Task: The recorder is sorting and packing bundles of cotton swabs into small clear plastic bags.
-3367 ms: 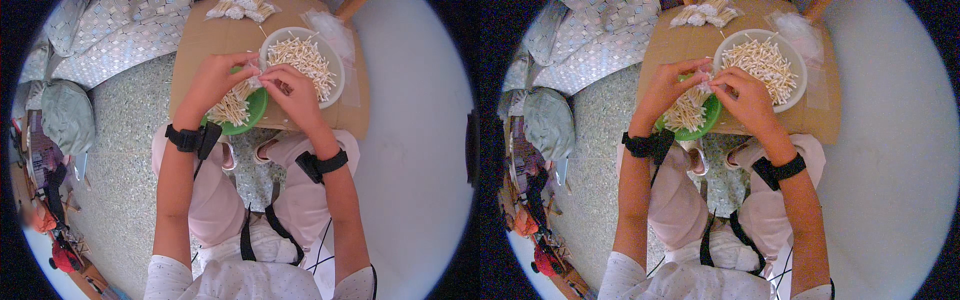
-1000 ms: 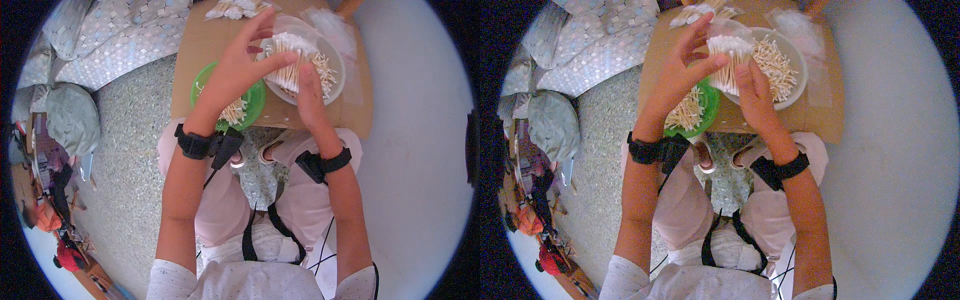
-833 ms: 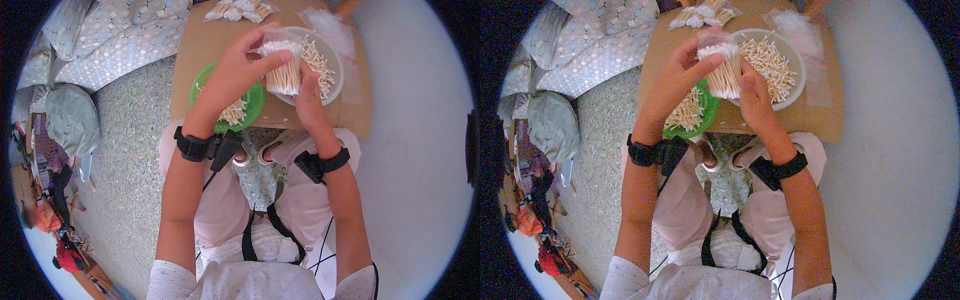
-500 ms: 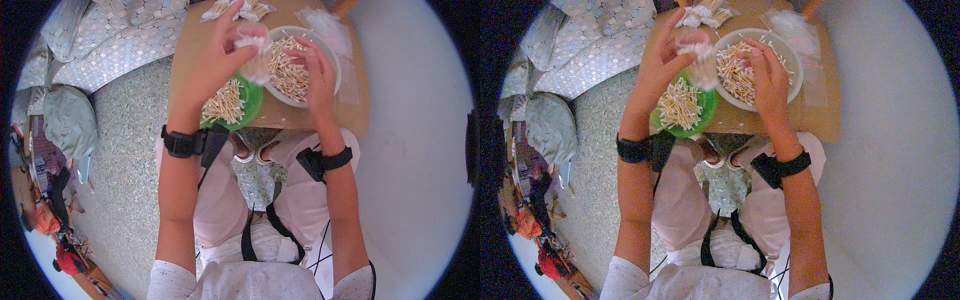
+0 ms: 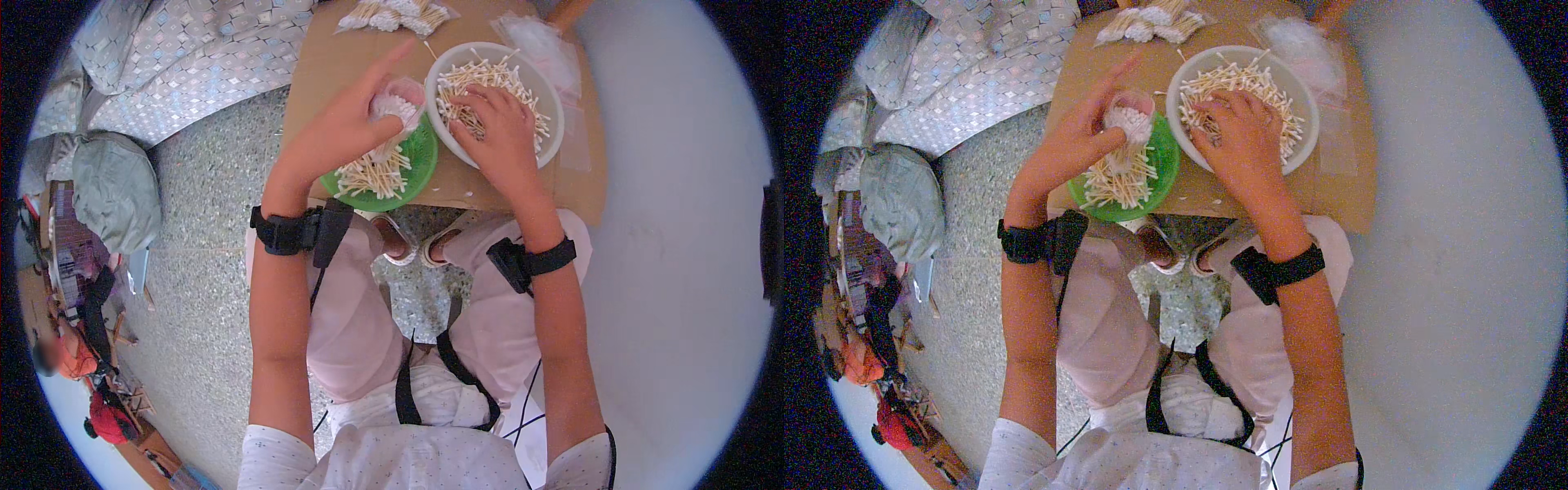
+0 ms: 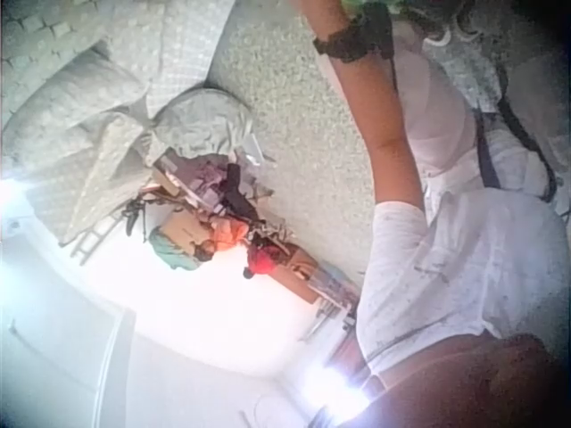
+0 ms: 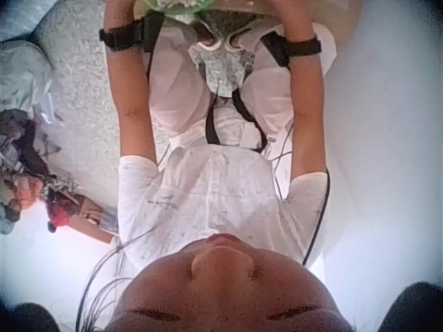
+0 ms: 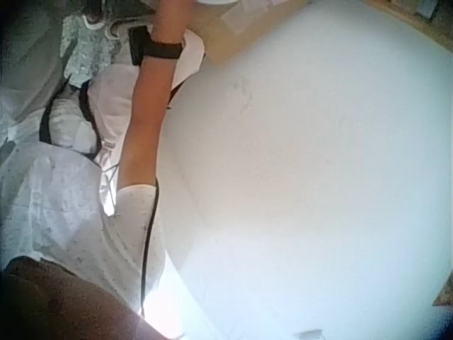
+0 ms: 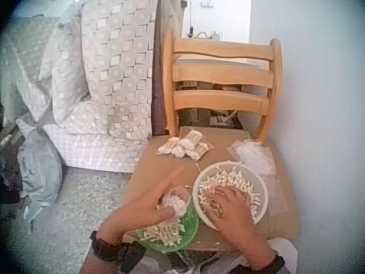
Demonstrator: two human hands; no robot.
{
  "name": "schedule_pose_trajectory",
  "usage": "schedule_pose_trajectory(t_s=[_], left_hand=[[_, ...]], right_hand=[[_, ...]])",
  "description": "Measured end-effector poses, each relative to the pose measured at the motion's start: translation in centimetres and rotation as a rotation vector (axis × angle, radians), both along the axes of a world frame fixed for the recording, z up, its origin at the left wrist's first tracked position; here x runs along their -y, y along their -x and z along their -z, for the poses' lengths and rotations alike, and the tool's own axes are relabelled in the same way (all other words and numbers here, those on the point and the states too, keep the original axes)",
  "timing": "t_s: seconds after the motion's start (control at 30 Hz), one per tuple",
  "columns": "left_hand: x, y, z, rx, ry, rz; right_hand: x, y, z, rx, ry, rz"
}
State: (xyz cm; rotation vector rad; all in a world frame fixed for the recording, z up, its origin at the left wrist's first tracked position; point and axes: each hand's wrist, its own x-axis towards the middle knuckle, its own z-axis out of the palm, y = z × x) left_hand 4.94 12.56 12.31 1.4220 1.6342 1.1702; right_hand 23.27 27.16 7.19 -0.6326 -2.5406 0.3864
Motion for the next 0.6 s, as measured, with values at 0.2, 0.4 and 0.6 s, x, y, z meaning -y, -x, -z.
schedule_pose_trajectory(t_s=[0.2,0.4,0.6], left_hand=[[-1.1,-2.0,-0.8,0.05,-0.072,-0.018],[-1.4,-1.7,0.7,-0.481,-0.068,-0.038],[-1.4,-1.9,-0.3,-0.271,-0.239,-0.069]], right_hand=[[-0.2,-0.1,0.1,-0.002,-0.007,-0.002],[-0.1,0.7,-0.7,-0.192,0.041,0.068],[0.6,0.9,-2.6,-0.362,0.429,0.091]])
